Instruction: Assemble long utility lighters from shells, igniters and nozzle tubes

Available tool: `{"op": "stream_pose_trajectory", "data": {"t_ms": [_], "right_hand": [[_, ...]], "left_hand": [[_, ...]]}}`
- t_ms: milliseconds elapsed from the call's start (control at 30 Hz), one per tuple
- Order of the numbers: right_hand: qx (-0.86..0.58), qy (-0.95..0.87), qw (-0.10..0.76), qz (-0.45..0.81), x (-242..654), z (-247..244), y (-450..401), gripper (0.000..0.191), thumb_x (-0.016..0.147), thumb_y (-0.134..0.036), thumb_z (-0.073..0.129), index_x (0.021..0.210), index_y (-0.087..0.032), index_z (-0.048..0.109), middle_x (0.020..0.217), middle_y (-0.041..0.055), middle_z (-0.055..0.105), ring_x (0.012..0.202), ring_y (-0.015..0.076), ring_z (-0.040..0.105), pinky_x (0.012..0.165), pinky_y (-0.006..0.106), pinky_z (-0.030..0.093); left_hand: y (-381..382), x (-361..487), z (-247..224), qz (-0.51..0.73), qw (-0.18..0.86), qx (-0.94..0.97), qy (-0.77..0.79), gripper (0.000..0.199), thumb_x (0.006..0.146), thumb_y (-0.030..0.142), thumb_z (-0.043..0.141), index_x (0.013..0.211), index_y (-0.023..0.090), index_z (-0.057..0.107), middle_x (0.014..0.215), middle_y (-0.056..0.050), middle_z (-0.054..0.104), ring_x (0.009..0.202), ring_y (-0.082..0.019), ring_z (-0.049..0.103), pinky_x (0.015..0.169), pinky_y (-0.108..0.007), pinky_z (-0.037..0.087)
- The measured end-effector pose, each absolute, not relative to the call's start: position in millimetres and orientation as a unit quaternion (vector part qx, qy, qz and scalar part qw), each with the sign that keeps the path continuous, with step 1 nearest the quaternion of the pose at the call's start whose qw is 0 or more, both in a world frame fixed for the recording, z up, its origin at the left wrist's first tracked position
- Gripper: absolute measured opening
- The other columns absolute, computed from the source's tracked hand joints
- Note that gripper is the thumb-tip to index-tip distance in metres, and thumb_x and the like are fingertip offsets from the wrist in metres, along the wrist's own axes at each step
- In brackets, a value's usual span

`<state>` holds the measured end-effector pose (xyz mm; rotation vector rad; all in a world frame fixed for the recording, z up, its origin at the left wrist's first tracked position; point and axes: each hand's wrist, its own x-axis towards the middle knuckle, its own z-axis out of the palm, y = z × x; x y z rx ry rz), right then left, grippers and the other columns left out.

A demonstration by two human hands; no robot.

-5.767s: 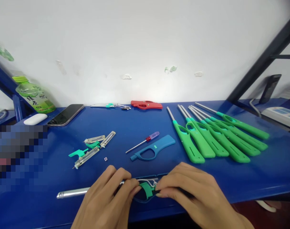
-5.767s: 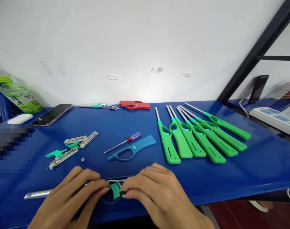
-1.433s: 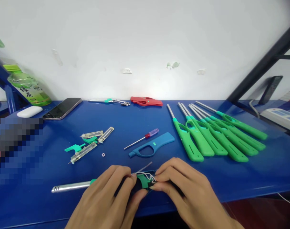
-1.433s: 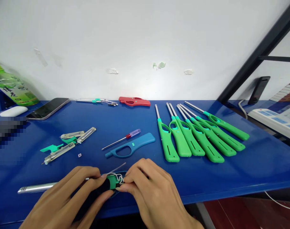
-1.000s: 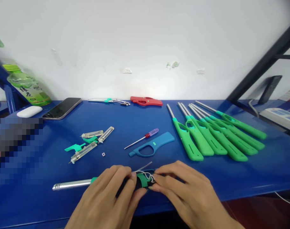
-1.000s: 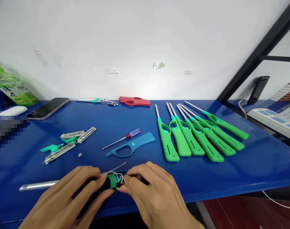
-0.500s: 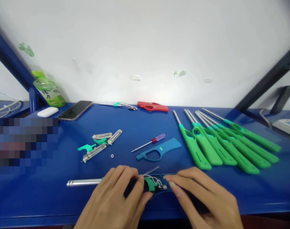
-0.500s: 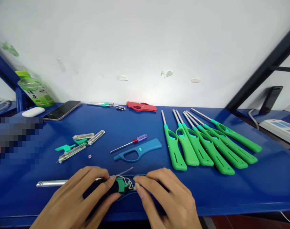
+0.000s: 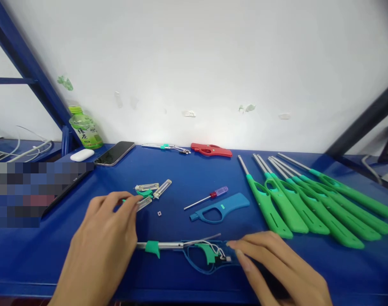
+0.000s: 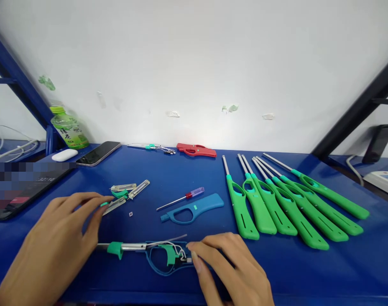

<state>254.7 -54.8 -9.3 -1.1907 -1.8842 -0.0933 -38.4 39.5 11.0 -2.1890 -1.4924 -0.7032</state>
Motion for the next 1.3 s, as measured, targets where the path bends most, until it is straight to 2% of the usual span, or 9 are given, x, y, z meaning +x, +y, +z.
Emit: {"op": "stream_pose_trajectory", "data": {"t_ms": [133,367,500,667,800,1000,1133,1200,1300], "right_hand": [[-0.485,-0.755,0.438,-0.049,255.2,-10.9,-55.4,0.020,0.096,-0.012,0.065,0.110,-0.024,0.074,0.098,0.0054,0.075,0.087,0.0191,0.074,0.075,0.027,0.063],[-0.467,-0.779,0.415,-0.053,256.2,-3.8,-53.7,0.021,0.097,-0.014,0.065,0.113,-0.024,0.073,0.099,0.0054,0.075,0.087,0.0196,0.075,0.075,0.027,0.063],[-0.413,-0.852,0.313,-0.078,259.3,25.0,-40.7,0.023,0.102,-0.020,0.060,0.122,-0.024,0.071,0.104,0.0063,0.075,0.092,0.0209,0.074,0.083,0.032,0.061],[-0.321,-0.933,0.130,-0.094,250.2,65.0,11.7,0.038,0.093,-0.005,0.060,0.127,-0.019,0.067,0.122,0.0121,0.069,0.113,0.0283,0.064,0.092,0.045,0.056],[-0.262,-0.953,0.031,-0.149,224.9,73.5,70.9,0.045,0.088,-0.005,0.069,0.132,-0.014,0.063,0.127,0.0147,0.063,0.108,0.0275,0.059,0.088,0.041,0.050],[-0.215,-0.959,0.012,-0.184,189.9,64.6,122.2,0.027,0.093,-0.006,0.065,0.119,-0.015,0.065,0.115,0.0108,0.062,0.094,0.0226,0.053,0.077,0.036,0.041],[-0.206,-0.958,0.000,-0.201,181.0,60.4,129.4,0.019,0.099,-0.007,0.060,0.116,-0.015,0.064,0.112,0.0099,0.062,0.093,0.0216,0.051,0.076,0.035,0.038],[-0.198,-0.957,-0.011,-0.211,178.8,60.3,128.7,0.017,0.101,-0.006,0.055,0.112,-0.015,0.064,0.111,0.0094,0.062,0.093,0.0213,0.051,0.075,0.035,0.038],[-0.187,-0.956,-0.027,-0.225,178.4,62.9,124.2,0.018,0.100,-0.002,0.053,0.109,-0.013,0.065,0.110,0.0097,0.063,0.094,0.0219,0.053,0.074,0.036,0.038]], "left_hand": [[52.4,-64.8,14.6,-0.182,0.134,-0.767,-0.601,0.045,0.102,0.031,0.035,0.121,0.017,0.074,0.119,-0.017,0.071,0.106,-0.040,0.066,0.075,-0.049,0.056],[61.9,-76.7,12.1,-0.164,0.081,-0.759,-0.625,0.037,0.102,0.032,0.039,0.108,0.023,0.075,0.111,-0.009,0.077,0.098,-0.034,0.074,0.073,-0.043,0.054],[57.9,-77.4,14.9,-0.178,0.096,-0.747,-0.633,0.038,0.104,0.033,0.034,0.109,0.023,0.071,0.107,-0.010,0.077,0.093,-0.036,0.075,0.067,-0.043,0.052],[53.7,-70.0,20.5,-0.211,0.133,-0.733,-0.632,0.041,0.107,0.033,0.033,0.122,0.018,0.068,0.118,-0.015,0.075,0.106,-0.040,0.073,0.078,-0.049,0.055],[55.2,-70.8,15.4,-0.220,0.166,-0.742,-0.612,0.041,0.106,0.033,0.035,0.124,0.017,0.069,0.114,-0.015,0.075,0.104,-0.039,0.072,0.076,-0.048,0.056],[56.0,-84.7,7.2,-0.177,0.161,-0.734,-0.636,0.040,0.106,0.030,0.037,0.116,0.020,0.074,0.108,-0.013,0.077,0.099,-0.037,0.073,0.072,-0.047,0.057],[54.9,-83.7,4.9,-0.179,0.150,-0.741,-0.629,0.042,0.106,0.029,0.035,0.120,0.016,0.073,0.110,-0.014,0.075,0.099,-0.038,0.071,0.070,-0.047,0.055],[53.6,-78.2,6.3,-0.220,0.155,-0.749,-0.606,0.040,0.106,0.029,0.037,0.120,0.017,0.073,0.110,-0.013,0.075,0.100,-0.036,0.069,0.072,-0.046,0.055],[50.7,-65.6,11.6,-0.300,0.123,-0.794,-0.514,0.031,0.106,0.031,0.046,0.109,0.025,0.076,0.103,-0.007,0.074,0.092,-0.027,0.066,0.074,-0.038,0.056]]}}
